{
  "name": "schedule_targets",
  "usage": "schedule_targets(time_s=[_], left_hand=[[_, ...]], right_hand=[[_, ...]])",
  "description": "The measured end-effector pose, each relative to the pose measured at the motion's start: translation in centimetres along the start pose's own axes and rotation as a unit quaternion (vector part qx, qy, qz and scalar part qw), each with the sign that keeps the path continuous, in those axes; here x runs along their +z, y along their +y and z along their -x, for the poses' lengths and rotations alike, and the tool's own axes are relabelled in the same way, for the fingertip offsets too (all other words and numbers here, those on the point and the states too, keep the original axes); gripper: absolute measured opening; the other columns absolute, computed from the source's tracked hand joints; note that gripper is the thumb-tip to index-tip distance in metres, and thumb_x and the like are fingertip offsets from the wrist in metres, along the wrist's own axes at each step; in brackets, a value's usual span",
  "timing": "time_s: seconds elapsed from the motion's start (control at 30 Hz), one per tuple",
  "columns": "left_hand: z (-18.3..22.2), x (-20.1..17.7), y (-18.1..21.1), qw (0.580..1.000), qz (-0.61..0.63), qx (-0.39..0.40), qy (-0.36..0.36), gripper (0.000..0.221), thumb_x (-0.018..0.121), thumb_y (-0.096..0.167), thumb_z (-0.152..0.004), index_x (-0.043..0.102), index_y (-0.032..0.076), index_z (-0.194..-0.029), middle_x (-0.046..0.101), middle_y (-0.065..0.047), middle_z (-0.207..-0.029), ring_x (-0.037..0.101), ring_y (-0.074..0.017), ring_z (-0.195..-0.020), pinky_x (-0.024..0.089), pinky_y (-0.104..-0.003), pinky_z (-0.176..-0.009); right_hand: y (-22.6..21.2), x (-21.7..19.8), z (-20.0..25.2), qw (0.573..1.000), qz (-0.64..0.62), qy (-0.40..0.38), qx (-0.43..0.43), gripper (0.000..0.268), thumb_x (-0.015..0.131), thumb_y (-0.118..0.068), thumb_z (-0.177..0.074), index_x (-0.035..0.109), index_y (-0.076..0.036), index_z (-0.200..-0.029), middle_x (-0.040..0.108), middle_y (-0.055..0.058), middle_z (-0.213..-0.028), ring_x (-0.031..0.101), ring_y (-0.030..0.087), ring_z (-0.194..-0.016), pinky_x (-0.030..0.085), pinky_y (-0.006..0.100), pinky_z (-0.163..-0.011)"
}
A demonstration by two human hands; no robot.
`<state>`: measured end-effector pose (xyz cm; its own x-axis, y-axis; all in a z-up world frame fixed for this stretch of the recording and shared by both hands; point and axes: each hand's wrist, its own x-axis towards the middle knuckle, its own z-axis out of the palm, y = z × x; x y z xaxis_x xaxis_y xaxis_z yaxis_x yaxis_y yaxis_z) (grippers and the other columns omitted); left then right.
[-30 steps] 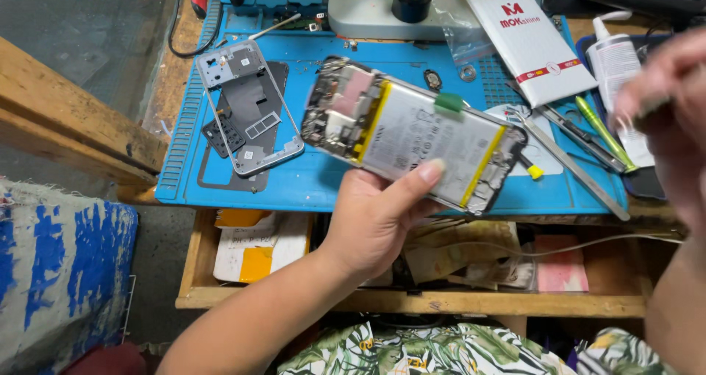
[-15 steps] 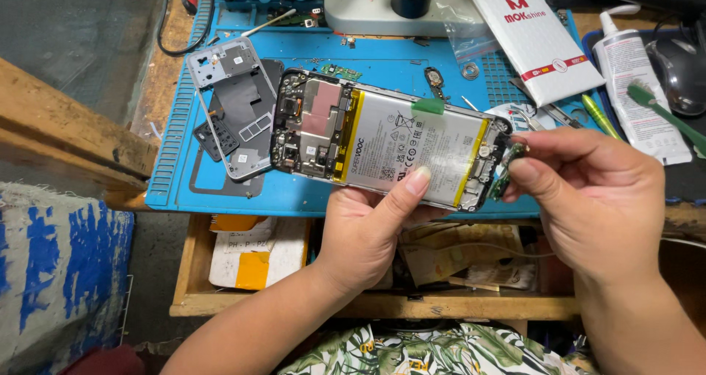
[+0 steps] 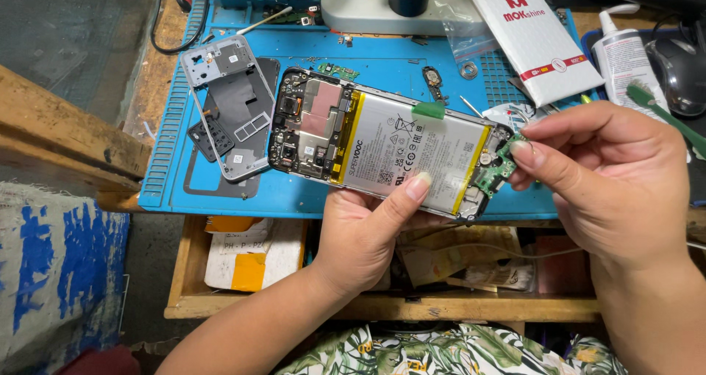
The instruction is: The person assembles a mobile phone by placing internal components and a battery into the chassis, then connects cables and checks the fit of the screen assembly.
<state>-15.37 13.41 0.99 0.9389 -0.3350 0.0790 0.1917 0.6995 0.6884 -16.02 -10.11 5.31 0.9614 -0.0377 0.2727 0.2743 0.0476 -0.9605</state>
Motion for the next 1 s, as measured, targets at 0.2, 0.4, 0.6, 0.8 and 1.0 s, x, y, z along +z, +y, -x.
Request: schedule_targets(time_s=[0.2,0.4,0.6,0.8,1.0], left_hand=[[0.0,-0.1,0.8,0.997,0.057,-0.058,-0.008,0.031,0.064,0.008,-0.102,0.06,-0.002,-0.131,0.071,-0.014,-0.12,0.072,-0.0237,-0.104,0.064,-0.041,-0.086],[-0.5,-1.1,1.8,0.991,0.109,-0.066,-0.03,0.037,0.063,0.007,-0.103,0.054,-0.002,-0.138,0.068,-0.016,-0.126,0.07,-0.0235,-0.111,0.061,-0.041,-0.095],[-1.4,-1.6,2.6,0.996,0.042,-0.069,-0.047,0.042,0.062,0.002,-0.102,0.051,-0.007,-0.141,0.067,-0.017,-0.13,0.066,-0.0245,-0.119,0.055,-0.041,-0.106],[-2.1,-2.2,3.9,0.998,-0.034,-0.023,-0.039,0.054,0.061,0.006,-0.1,0.035,0.002,-0.146,0.061,-0.014,-0.134,0.065,-0.023,-0.12,0.057,-0.043,-0.102],[-2.8,-3.0,4.2,0.994,-0.088,0.032,-0.061,0.056,0.062,0.008,-0.107,0.034,-0.004,-0.153,0.063,-0.016,-0.136,0.065,-0.0218,-0.124,0.059,-0.038,-0.105]], right_hand=[[-0.1,-1.6,0.3,0.993,-0.108,-0.043,0.029,0.015,0.063,0.007,-0.103,0.065,0.009,-0.118,0.071,0.02,-0.101,0.073,0.024,-0.091,0.064,0.034,-0.083],[-0.7,-2.7,0.4,0.986,-0.153,-0.049,0.038,0.016,0.053,-0.005,-0.107,0.065,0.005,-0.113,0.059,0.016,-0.099,0.069,0.024,-0.085,0.061,0.036,-0.075],[-2.7,-0.7,0.4,0.981,0.17,-0.067,-0.07,0.012,0.054,-0.006,-0.106,0.06,-0.006,-0.117,0.057,0.008,-0.096,0.055,0.01,-0.076,0.053,0.024,-0.075],[-4.9,2.2,-1.4,0.845,0.46,-0.167,-0.216,0.015,0.059,0.008,-0.105,0.068,-0.005,-0.105,0.061,0.011,-0.112,0.063,0.015,-0.092,0.056,0.025,-0.084],[-4.3,4.1,-3.7,0.854,0.396,-0.275,-0.196,0.025,0.076,0.0,-0.079,0.074,-0.004,-0.103,0.066,0.013,-0.109,0.067,0.016,-0.087,0.055,0.026,-0.072]])
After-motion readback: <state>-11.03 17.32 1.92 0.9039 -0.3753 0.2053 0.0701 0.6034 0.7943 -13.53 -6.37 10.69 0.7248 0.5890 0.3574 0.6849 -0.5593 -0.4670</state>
